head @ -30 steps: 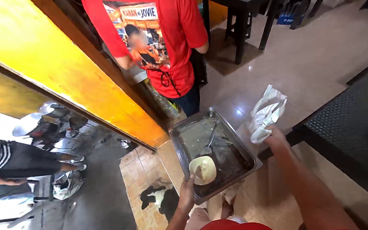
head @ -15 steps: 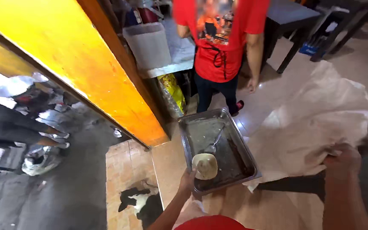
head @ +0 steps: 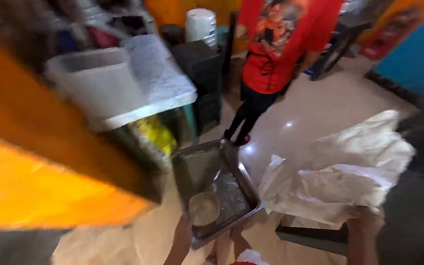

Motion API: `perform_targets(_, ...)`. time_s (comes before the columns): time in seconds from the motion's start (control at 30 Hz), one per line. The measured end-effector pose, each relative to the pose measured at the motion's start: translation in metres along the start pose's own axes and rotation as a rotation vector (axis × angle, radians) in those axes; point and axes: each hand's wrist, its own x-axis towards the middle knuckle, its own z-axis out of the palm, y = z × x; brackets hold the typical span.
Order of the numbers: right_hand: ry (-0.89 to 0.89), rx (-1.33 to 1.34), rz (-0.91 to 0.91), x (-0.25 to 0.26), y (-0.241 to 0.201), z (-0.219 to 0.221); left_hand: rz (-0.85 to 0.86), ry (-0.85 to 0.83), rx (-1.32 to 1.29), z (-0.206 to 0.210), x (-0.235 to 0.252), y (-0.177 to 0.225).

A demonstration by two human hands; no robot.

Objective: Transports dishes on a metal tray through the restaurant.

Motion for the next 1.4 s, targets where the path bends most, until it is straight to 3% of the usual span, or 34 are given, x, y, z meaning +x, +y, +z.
perform_targets(0.1, 0.097, -0.081, 0.037, 0.049, 0.034, 0.015, 0.031, 0.023, 0.069, 0.044, 0.034, 0.030)
perform_targets(0.23, 0.125, -0.201, 0.191, 0.109, 0.067, 0.044, 0.068, 0.047, 0.088, 0.107, 0.067, 0.100)
perform_targets(0.5, 0.160, -0.321, 0.424, 0.225, 0.102, 0.092, 0.200, -0.049, 0.056, 0.230, 0.179, 0.199)
perform_targets(0.67, 0.101, -0.526, 0.541, 0.281, 0.170, 0.068, 0.261, -0.144, 0.130, 0.320, 0.259, 0.266)
perform_targets(0.73, 0.116, -0.622, 0.653, 0.280, 0.192, 0.051, 0.266, -0.183, 0.148, 0.357, 0.294, 0.289)
perform_targets(0.87, 0.182, -0.699, 0.868, 0.279, 0.144, 0.072, 0.287, -0.261, 0.213, 0.452, 0.359, 0.358)
perform_targets(1.0, 0.286, -0.773, 1.005, 0.309, 0.144, 0.093, 0.297, -0.393, 0.193, 0.557, 0.404, 0.432)
perform_targets(1.13, 0.227, -0.792, 1.093, 0.355, 0.147, 0.120, 0.305, -0.446, 0.191, 0.668, 0.448, 0.494)
perform_targets(1.2, 0.063, -0.823, 1.181, 0.393, 0.150, 0.131, 0.350, -0.494, 0.196, 0.725, 0.473, 0.521)
perform_targets(1.27, 0.015, -0.846, 1.180, 0.433, 0.151, 0.144, 0.388, -0.533, 0.185, 0.784, 0.497, 0.539)
perform_targets(1.37, 0.135, -0.877, 0.856, 0.525, 0.058, 0.213, 0.396, -0.495, 0.204, 0.867, 0.507, 0.572)
perform_targets(1.4, 0.107, -0.847, 1.027, 0.584, -0.003, 0.249, 0.387, -0.464, 0.224, 0.892, 0.506, 0.589)
